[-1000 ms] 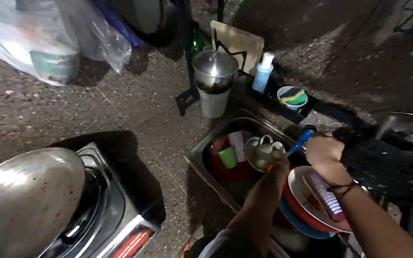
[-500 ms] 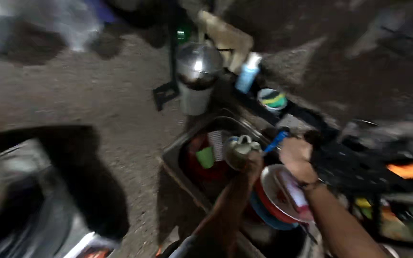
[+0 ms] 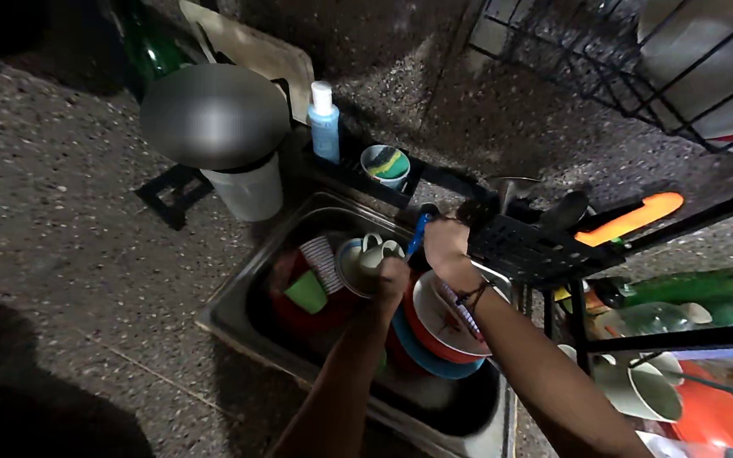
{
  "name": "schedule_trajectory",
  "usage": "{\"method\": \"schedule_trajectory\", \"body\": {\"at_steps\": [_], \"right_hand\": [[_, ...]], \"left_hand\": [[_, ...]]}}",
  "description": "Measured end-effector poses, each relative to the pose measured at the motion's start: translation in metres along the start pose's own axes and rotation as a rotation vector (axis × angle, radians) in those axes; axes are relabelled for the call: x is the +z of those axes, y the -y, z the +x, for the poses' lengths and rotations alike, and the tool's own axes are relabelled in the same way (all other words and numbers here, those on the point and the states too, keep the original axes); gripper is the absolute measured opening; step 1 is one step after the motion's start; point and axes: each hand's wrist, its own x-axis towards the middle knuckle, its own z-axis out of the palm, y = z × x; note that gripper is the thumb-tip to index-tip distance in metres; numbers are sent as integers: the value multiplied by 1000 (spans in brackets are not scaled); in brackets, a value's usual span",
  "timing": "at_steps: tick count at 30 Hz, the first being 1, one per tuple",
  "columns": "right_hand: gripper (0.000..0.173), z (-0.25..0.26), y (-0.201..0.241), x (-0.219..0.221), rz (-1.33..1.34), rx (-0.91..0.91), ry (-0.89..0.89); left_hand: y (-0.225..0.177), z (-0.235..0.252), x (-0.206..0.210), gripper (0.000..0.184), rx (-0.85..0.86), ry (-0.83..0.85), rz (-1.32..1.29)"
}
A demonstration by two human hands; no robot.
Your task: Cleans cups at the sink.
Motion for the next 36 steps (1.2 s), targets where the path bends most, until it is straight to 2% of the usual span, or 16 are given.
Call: {"method": "schedule_trajectory", "body": {"at_steps": [5,9,13,15,19,21,28,31,34,36], "right_hand": [[17,3,-2,6,43,1,-6],[14,5,-7,20,66,-6,-139],[16,2,-2,29,90,32,-239],[18,7,2,26,99,74,-253],[20,7,7,12,60,93,-169],[21,8,5,10,93,94,-150],[27,19,-8,9,186,32,-164],[30,22,-8,10,181,36,-170],[37,27,-8,13,172,47,-191],[35,27,-8,13,178,42,-204]], "left_hand": [[-1,-8,-7,36,10,64,18],[-3,-8,-10,40,34,110,-125],[4,-8,3,26,101,8,61],[8,-16,-5,23,83,-12,53],[28,-42,-32,22,61,-151,-159],[33,-40,-41,28,42,-128,-207],[70,-18,-29,43,46,-297,-425],[87,-29,-35,52,15,-317,-707],[102,-28,-23,46,-15,-433,-1020],[109,-29,-14,46,-48,-440,-1151]]}}
